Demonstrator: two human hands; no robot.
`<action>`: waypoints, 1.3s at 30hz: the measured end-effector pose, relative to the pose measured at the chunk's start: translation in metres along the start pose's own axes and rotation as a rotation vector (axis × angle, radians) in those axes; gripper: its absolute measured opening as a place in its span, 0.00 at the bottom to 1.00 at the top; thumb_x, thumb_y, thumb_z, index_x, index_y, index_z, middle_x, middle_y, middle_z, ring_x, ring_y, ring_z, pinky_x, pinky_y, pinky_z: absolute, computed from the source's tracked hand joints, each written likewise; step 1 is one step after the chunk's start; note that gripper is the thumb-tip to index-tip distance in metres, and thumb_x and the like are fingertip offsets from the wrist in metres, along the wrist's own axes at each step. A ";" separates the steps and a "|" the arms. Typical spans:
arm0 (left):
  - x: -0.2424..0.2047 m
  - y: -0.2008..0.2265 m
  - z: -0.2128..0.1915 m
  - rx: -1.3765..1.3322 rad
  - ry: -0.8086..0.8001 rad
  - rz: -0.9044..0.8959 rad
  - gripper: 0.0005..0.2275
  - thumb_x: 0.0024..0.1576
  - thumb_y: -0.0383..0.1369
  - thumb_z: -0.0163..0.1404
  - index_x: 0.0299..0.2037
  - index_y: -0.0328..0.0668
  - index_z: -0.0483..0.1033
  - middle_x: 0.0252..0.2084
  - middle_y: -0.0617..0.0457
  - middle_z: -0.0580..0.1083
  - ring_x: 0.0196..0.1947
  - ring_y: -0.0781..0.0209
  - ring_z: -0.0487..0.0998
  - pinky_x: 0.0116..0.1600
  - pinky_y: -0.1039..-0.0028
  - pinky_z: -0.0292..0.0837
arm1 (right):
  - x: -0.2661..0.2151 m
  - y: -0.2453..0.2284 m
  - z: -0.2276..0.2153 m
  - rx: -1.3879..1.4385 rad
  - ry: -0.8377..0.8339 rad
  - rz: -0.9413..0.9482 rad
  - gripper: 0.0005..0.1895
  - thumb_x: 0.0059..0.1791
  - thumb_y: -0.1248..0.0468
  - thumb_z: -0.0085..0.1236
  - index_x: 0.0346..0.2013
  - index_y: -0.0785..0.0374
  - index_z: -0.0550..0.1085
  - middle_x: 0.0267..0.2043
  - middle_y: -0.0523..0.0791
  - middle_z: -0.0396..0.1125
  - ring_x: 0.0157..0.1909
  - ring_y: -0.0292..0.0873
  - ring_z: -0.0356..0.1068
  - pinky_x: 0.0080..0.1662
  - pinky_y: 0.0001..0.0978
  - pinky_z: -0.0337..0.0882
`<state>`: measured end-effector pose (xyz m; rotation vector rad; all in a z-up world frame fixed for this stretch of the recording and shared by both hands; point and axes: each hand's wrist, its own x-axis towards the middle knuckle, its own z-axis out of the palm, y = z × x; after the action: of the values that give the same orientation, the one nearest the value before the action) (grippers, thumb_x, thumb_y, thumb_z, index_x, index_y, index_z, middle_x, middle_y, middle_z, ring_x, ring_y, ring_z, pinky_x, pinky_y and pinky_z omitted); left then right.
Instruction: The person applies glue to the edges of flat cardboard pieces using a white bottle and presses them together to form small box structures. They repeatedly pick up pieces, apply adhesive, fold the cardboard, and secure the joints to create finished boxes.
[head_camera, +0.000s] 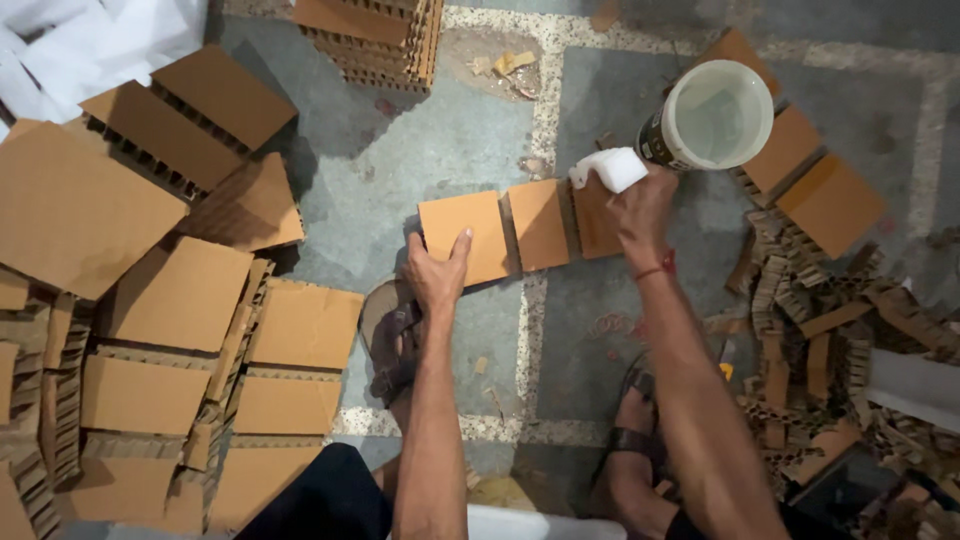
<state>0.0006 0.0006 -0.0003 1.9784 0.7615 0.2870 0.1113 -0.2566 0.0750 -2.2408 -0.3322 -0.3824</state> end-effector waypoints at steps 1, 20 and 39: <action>-0.001 -0.001 0.000 0.025 0.008 -0.005 0.27 0.46 0.48 0.66 0.40 0.28 0.73 0.35 0.33 0.79 0.38 0.33 0.81 0.43 0.52 0.75 | -0.001 0.001 0.001 0.014 -0.006 -0.010 0.07 0.50 0.65 0.65 0.39 0.67 0.80 0.35 0.48 0.75 0.38 0.46 0.77 0.42 0.39 0.74; -0.005 -0.018 0.003 0.016 -0.041 -0.084 0.29 0.50 0.48 0.62 0.50 0.27 0.72 0.40 0.30 0.78 0.42 0.30 0.79 0.45 0.52 0.74 | -0.070 -0.112 -0.069 0.067 -0.157 0.559 0.12 0.44 0.65 0.68 0.38 0.68 0.78 0.32 0.46 0.75 0.31 0.40 0.74 0.34 0.37 0.73; -0.006 -0.025 0.003 -0.096 -0.018 0.026 0.22 0.55 0.44 0.60 0.45 0.28 0.73 0.35 0.33 0.78 0.36 0.34 0.82 0.37 0.56 0.77 | -0.065 -0.101 0.088 0.123 0.028 0.271 0.17 0.49 0.56 0.70 0.39 0.70 0.82 0.36 0.47 0.78 0.35 0.42 0.79 0.41 0.31 0.77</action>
<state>-0.0122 0.0036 -0.0229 1.8985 0.6987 0.3153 0.0296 -0.1332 0.0656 -2.1218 -0.0337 -0.2418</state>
